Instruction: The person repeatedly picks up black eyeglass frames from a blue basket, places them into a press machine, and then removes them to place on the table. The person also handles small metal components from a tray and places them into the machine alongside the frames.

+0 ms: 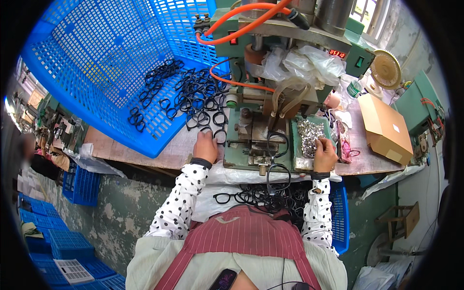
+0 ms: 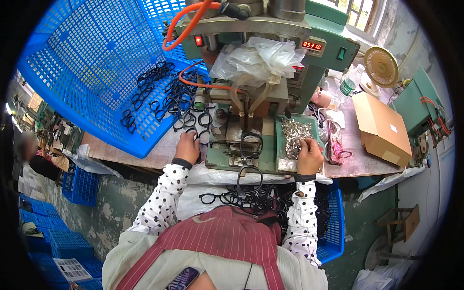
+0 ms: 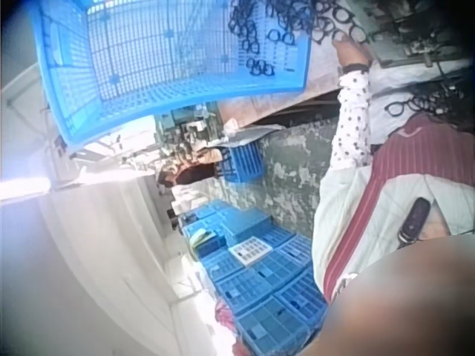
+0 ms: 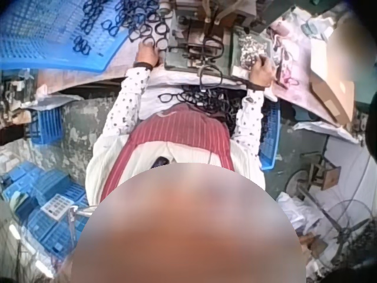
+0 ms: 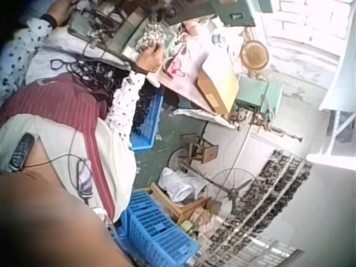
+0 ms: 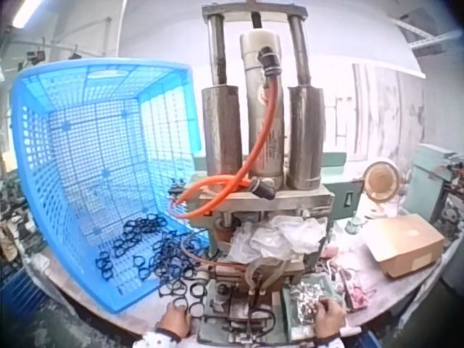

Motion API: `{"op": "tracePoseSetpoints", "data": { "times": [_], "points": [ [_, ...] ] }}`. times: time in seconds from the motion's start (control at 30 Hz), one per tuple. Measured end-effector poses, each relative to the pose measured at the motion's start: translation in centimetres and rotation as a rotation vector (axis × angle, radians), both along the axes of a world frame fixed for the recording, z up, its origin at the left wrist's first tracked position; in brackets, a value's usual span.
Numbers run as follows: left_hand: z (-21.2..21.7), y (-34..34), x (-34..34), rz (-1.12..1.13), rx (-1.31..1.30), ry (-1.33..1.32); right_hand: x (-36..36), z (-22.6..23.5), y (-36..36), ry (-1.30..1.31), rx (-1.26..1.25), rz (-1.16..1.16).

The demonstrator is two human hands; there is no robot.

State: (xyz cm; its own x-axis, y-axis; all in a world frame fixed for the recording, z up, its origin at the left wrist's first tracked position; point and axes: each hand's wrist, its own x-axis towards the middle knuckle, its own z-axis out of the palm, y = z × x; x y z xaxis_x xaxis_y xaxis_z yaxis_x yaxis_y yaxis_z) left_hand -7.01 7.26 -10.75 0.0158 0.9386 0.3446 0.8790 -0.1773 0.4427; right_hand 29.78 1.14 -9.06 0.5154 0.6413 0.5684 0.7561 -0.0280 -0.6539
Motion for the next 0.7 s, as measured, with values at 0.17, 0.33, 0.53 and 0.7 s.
{"op": "tracePoseSetpoints", "data": {
  "times": [0.17,0.33,0.53,0.7],
  "points": [
    [-1.6,0.7,-0.7,0.2,-0.183,0.147,0.2,-0.3,0.3,-0.034,0.041,0.019],
    [-1.0,1.2,-3.1,0.2,0.038,0.098,-0.1,0.1,0.2,0.105,-0.042,0.009],
    [7.7,-1.8,1.0,-0.134,0.466,-0.065,-1.6,2.0,1.0,-0.227,0.061,0.011],
    [11.7,-4.8,6.2,-0.605,0.725,-0.056,-5.6,6.3,1.1,0.419,0.113,0.372]
  ]
}}
